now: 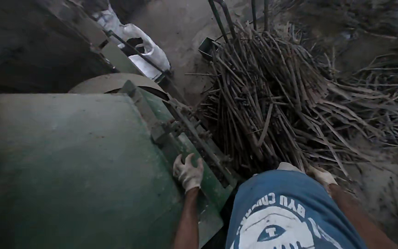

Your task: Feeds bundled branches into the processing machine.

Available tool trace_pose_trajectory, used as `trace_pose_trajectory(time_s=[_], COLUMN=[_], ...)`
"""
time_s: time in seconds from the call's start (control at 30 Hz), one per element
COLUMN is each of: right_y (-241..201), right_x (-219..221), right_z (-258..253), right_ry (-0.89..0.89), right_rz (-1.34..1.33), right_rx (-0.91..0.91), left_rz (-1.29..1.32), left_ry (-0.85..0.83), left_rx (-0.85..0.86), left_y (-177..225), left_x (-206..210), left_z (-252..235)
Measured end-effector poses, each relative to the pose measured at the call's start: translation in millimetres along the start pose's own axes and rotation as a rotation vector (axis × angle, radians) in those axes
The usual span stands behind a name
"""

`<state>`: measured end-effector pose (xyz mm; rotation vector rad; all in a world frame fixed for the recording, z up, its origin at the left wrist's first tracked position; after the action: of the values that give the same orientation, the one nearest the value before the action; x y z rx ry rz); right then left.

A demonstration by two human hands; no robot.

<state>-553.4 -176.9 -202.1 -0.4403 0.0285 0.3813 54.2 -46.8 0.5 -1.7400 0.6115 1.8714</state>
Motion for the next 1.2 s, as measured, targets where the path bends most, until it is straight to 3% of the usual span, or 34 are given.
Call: trace_pose_trajectory(time_s=[0.57,0.8,0.93,1.2], right_y=[34,66,71,67], right_x=[9,12,10,-3], right_z=[30,42,53,41], right_ry=[0.063,0.132,0.116,0.113], right_rz=[-0.214,-0.156,-0.002,-0.030], right_rx=[0.028,0.039,0.099,0.112], left_rz=[-0.035,-0.025,-0.034,-0.068], left_ry=[-0.026,-0.032,-0.025,-0.015], left_rx=[0.031,0.056,0.053,0.014], left_y=[3,7,8,9], left_x=[-2,-4,-3,-1], left_z=[3,4,3,2])
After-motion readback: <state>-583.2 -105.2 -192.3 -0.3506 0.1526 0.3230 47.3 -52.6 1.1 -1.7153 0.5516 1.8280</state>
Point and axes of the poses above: each hand's wrist, its own z-axis away from the middle knuckle, its own x-axis out of the palm, y = z × x, the point moved 7 cm from there along -z, towards the middle knuckle, and after that the axes turned 12 degrees about -y, right-handed, at the moved point
